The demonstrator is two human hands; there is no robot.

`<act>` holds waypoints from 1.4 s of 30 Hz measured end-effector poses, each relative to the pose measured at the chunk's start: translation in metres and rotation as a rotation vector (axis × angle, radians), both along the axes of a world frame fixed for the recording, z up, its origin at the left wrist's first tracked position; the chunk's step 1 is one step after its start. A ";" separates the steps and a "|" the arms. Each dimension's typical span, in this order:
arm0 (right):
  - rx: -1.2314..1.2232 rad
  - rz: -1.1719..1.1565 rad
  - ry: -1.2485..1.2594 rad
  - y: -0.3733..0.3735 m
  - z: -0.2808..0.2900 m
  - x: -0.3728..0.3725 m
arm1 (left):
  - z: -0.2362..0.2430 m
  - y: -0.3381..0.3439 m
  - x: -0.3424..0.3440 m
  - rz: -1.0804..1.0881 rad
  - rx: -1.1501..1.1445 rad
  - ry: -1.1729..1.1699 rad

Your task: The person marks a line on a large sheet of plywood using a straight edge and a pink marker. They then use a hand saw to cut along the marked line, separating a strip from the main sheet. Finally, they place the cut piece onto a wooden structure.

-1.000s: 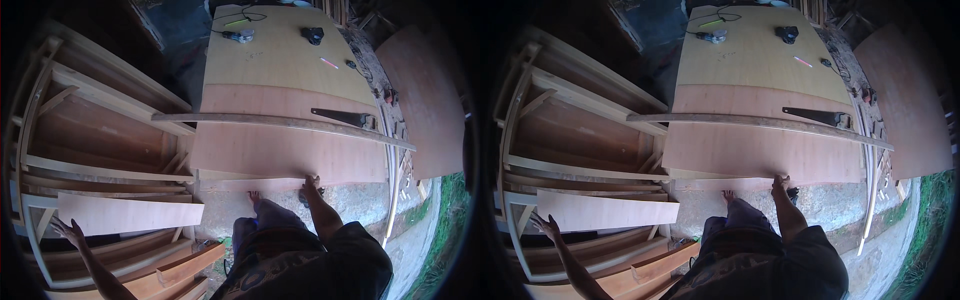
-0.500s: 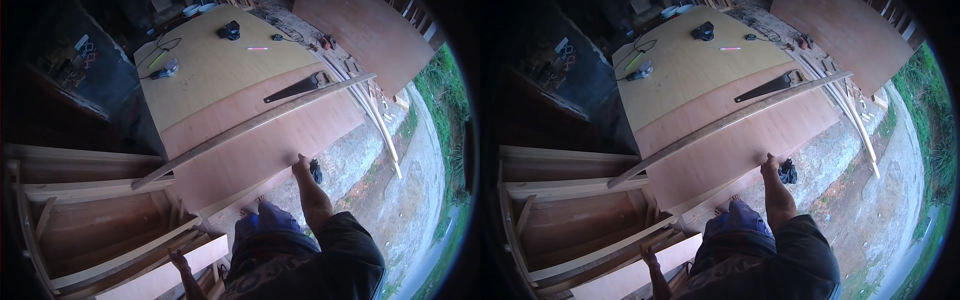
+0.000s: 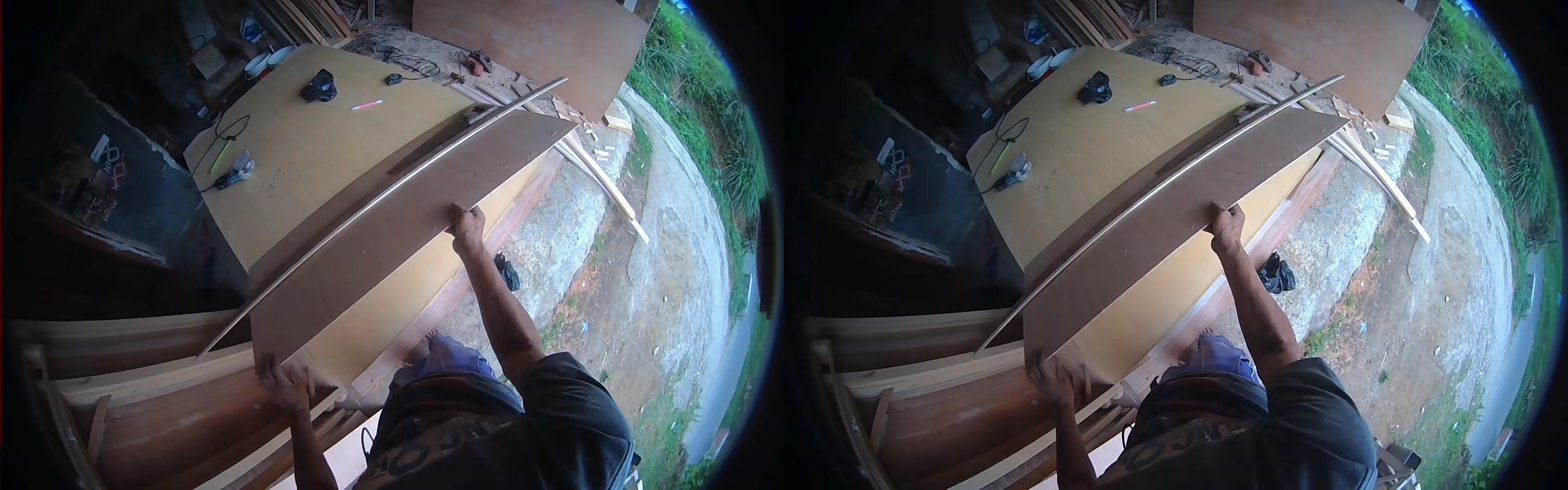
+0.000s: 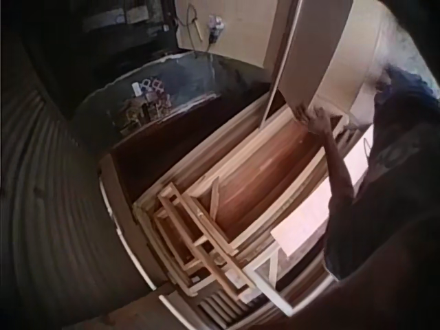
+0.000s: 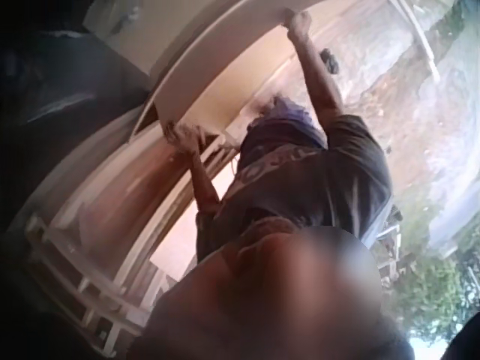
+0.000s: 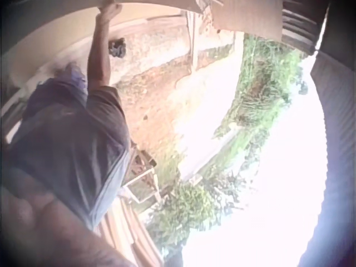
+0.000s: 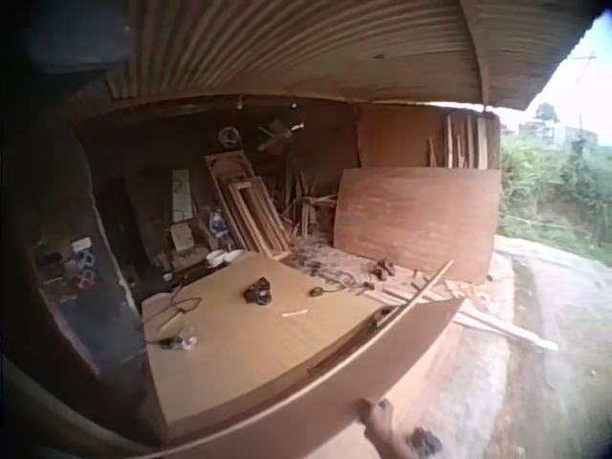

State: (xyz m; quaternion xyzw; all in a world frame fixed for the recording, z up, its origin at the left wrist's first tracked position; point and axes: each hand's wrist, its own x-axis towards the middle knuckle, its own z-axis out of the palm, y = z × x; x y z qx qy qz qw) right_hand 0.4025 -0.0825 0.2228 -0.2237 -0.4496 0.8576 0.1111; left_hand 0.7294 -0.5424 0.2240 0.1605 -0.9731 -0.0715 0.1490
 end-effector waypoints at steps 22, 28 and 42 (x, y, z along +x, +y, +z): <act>0.765 -0.160 -0.021 0.058 0.226 0.061 | 0.200 -0.002 0.003 -0.288 -0.206 0.293; 0.821 -0.184 -0.086 0.105 0.235 0.086 | 0.225 0.058 0.033 -0.303 -0.098 0.211; 0.959 -0.062 -0.269 0.215 0.202 0.057 | 0.255 0.173 0.051 -0.313 -0.118 0.014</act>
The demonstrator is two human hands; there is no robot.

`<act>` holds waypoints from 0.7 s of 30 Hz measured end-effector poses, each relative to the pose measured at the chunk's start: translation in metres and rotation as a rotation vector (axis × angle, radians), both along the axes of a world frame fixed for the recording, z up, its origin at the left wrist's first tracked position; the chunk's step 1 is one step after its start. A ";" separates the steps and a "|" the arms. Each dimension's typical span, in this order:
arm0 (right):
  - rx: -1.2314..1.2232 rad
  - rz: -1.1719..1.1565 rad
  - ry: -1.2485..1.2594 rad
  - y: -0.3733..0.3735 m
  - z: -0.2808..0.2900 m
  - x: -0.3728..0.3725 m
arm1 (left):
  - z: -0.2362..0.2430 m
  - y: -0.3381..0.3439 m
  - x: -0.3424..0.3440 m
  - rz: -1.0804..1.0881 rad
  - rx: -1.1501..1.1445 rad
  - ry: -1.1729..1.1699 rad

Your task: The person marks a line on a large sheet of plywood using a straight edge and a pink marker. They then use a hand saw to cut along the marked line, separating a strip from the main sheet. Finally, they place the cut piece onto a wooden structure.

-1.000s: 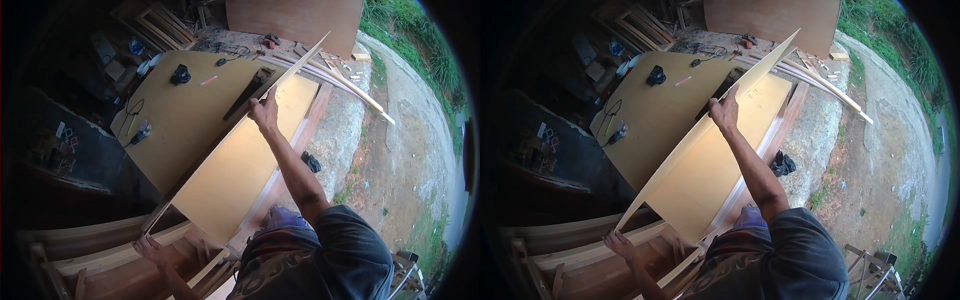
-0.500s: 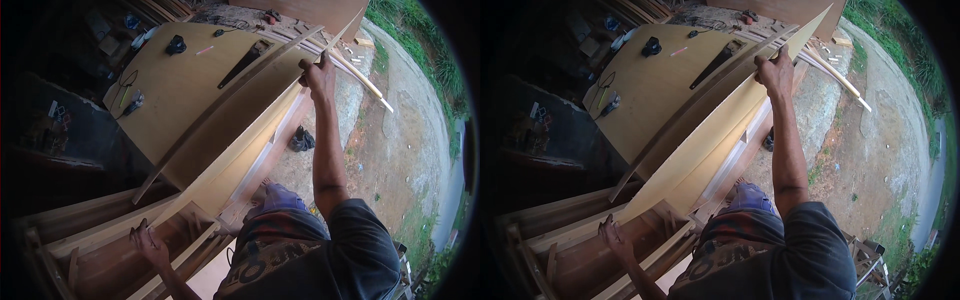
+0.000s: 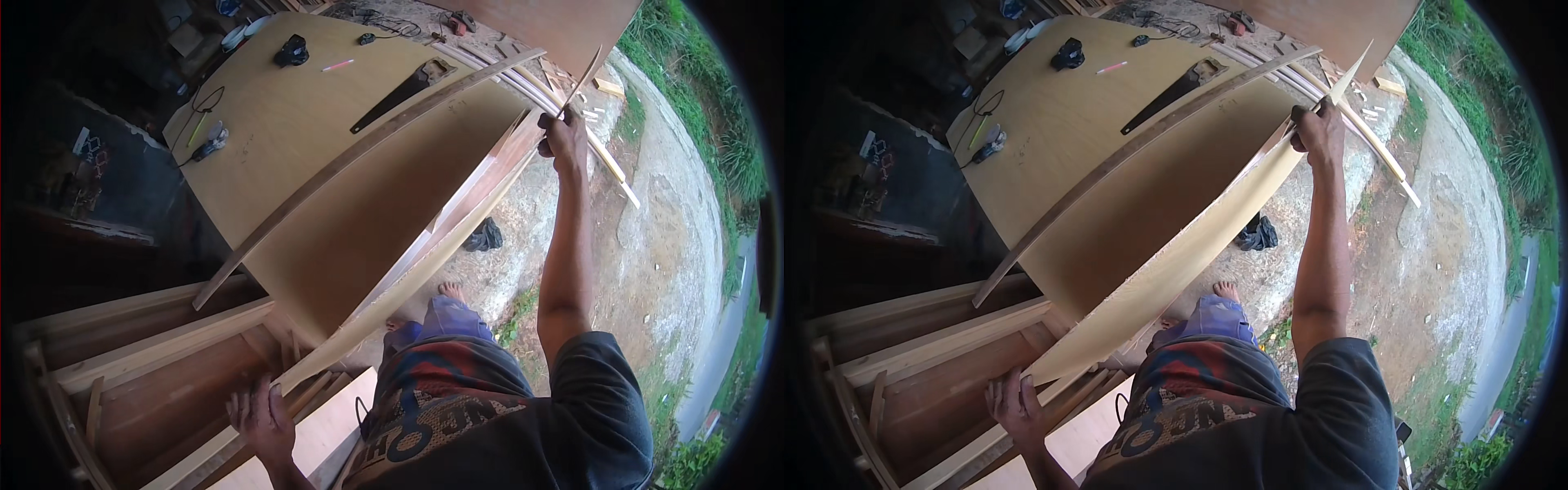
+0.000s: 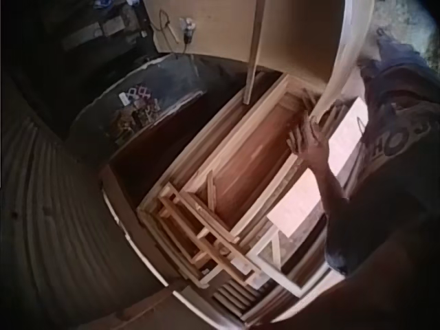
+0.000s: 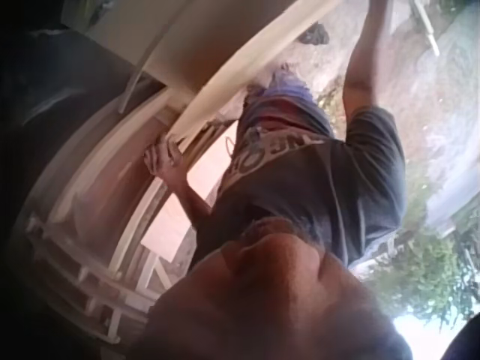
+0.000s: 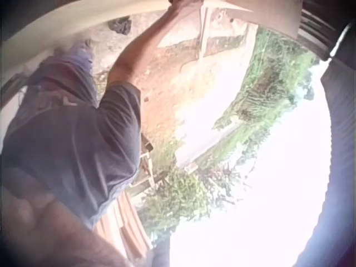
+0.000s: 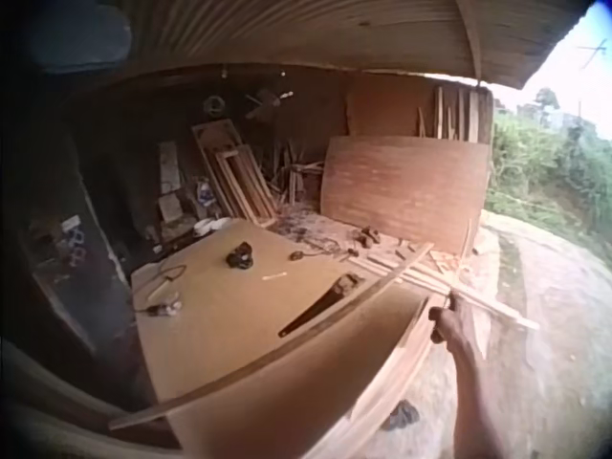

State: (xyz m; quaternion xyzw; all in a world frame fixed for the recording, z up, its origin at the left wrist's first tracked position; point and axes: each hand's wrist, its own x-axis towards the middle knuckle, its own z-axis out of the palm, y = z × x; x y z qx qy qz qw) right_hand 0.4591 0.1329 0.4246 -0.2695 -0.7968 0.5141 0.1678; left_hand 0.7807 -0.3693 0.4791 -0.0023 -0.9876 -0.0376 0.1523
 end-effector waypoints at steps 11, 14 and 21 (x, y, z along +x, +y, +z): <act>0.019 0.146 -0.096 0.038 -0.310 -0.018 | -0.280 0.052 -0.009 0.085 0.228 -0.232; 0.029 0.186 0.026 0.053 -0.392 -0.023 | -0.340 0.064 -0.010 0.163 0.232 -0.283; -0.314 0.192 -0.033 0.046 -0.492 -0.038 | -0.398 0.065 -0.028 0.302 0.238 -0.163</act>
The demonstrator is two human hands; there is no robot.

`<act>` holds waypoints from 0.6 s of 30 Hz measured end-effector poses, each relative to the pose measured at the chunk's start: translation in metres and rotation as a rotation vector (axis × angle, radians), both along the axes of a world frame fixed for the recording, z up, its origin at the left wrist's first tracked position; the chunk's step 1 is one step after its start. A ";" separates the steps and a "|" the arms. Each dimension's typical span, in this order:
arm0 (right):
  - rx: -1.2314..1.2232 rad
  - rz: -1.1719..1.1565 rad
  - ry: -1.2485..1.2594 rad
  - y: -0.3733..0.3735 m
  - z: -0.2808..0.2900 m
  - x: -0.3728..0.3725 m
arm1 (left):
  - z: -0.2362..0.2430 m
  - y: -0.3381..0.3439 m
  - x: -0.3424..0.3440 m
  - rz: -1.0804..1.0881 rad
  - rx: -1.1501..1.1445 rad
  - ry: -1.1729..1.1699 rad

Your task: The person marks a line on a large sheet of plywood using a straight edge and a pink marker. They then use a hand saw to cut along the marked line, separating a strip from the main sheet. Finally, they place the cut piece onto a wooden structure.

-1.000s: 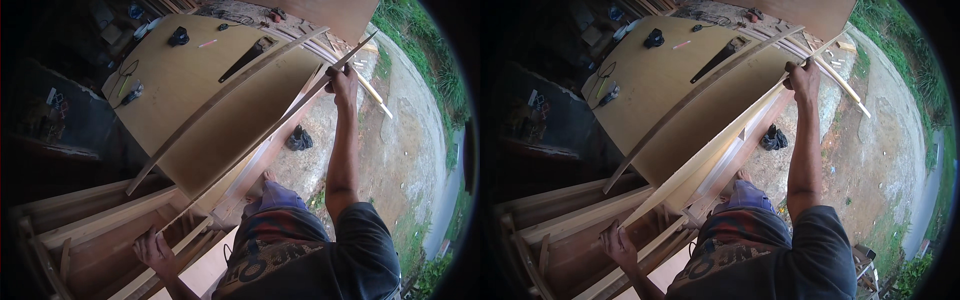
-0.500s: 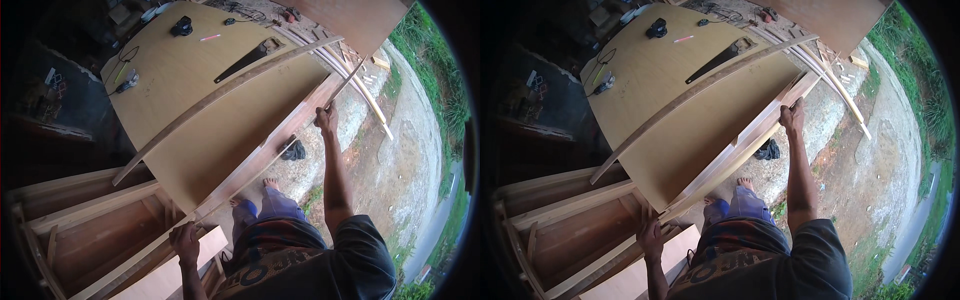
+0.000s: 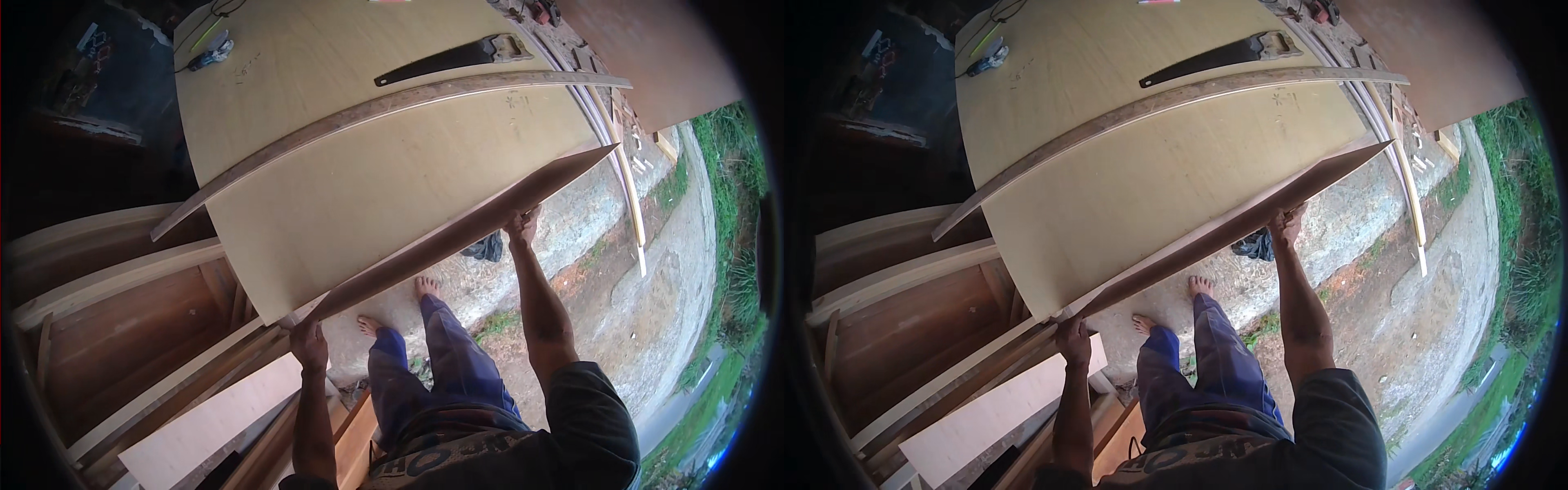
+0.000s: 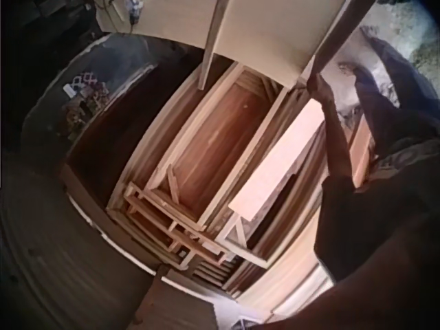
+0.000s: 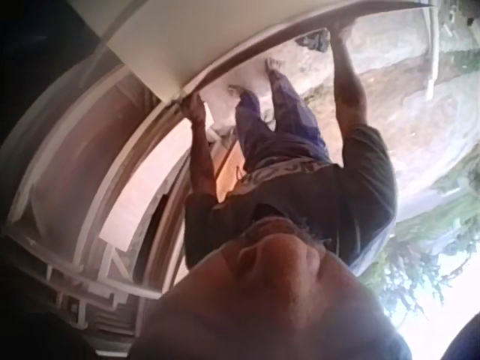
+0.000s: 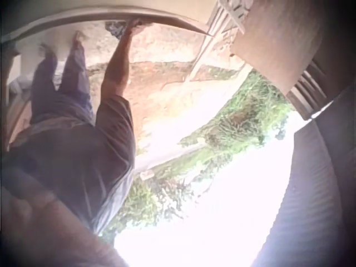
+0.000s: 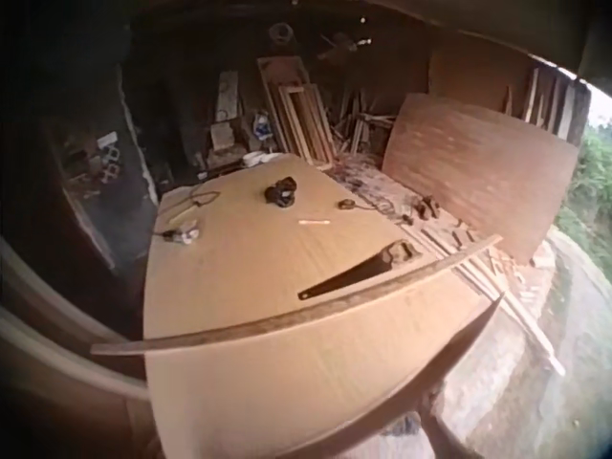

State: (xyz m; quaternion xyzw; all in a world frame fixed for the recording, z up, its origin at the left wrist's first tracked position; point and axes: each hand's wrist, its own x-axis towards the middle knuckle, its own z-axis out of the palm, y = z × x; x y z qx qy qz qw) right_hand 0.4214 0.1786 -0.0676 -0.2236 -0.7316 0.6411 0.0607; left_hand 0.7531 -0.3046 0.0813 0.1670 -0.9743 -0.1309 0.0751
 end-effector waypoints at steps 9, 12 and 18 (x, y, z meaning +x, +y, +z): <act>-0.123 -0.045 0.017 -0.082 -0.001 0.003 | -0.042 -0.004 0.015 0.236 0.029 0.086; -0.124 -0.006 -0.207 -0.092 0.027 -0.007 | -0.051 0.003 0.022 0.263 0.096 0.072; 0.005 0.088 -0.173 -0.067 0.016 -0.020 | -0.082 -0.030 0.031 0.155 0.101 0.116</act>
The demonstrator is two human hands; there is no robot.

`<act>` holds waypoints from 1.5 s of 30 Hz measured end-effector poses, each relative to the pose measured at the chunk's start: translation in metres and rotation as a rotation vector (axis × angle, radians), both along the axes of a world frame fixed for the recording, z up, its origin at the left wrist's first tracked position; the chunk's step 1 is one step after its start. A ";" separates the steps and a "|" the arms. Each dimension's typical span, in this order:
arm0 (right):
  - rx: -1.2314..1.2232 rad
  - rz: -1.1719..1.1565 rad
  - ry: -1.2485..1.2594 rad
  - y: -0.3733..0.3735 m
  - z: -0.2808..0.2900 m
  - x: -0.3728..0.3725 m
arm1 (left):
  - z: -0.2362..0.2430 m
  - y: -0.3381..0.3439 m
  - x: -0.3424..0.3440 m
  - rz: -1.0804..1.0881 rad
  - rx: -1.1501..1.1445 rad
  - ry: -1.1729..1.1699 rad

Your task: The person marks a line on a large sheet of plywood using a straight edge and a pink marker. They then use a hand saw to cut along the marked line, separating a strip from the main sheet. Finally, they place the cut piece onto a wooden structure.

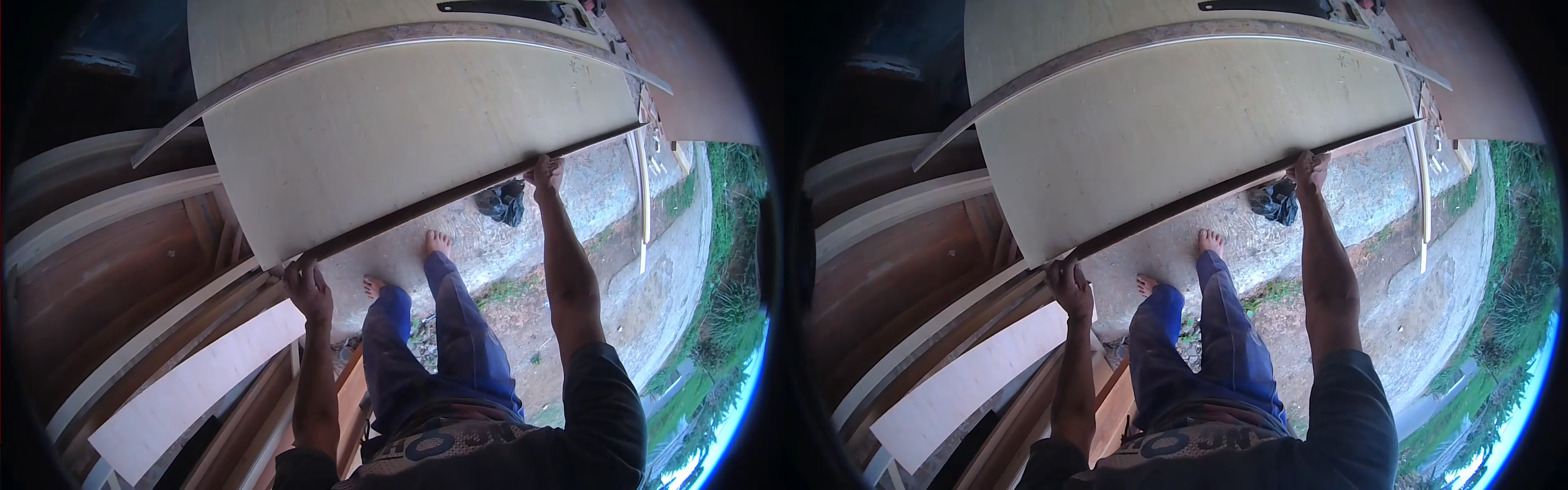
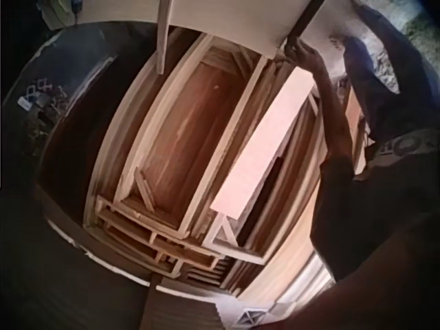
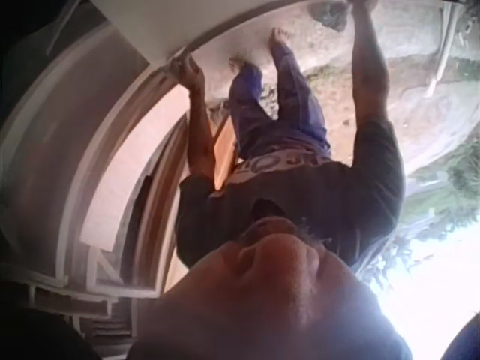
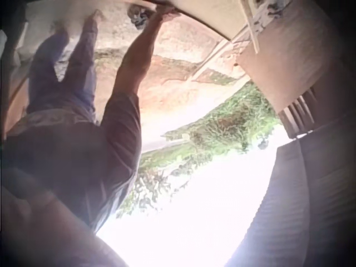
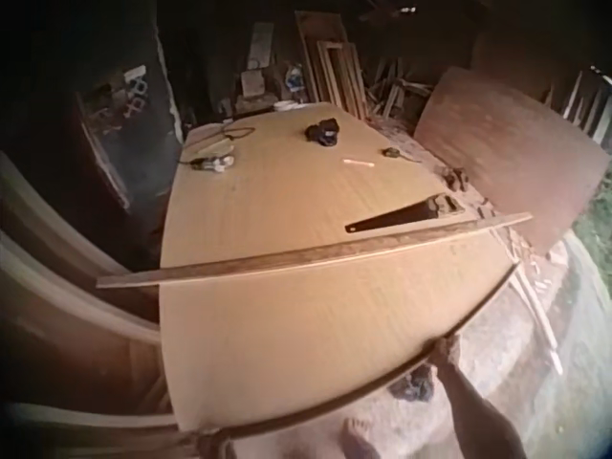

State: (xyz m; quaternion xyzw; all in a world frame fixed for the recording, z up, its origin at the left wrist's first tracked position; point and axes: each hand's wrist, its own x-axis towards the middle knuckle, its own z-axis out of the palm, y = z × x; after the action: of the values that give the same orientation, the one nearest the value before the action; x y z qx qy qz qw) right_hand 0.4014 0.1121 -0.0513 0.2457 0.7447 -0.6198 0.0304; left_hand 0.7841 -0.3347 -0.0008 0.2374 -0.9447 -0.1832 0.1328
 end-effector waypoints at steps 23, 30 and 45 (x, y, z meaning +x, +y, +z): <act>0.051 0.002 0.177 -0.055 -0.028 0.029 | -0.099 -0.004 0.037 0.359 -0.200 0.455; -0.115 -0.073 0.312 -0.053 -0.068 0.021 | -0.190 -0.061 0.006 0.289 0.388 1.010; 1.133 0.574 1.612 -0.120 -0.067 0.114 | -0.274 -0.035 0.012 0.487 0.352 1.013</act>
State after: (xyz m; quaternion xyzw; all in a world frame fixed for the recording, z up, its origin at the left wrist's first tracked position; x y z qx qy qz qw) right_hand 0.5154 -0.0081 -0.1178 -0.4529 0.7578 -0.1273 -0.4520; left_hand 0.7965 -0.3698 -0.2744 0.3490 -0.6370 -0.3920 0.5646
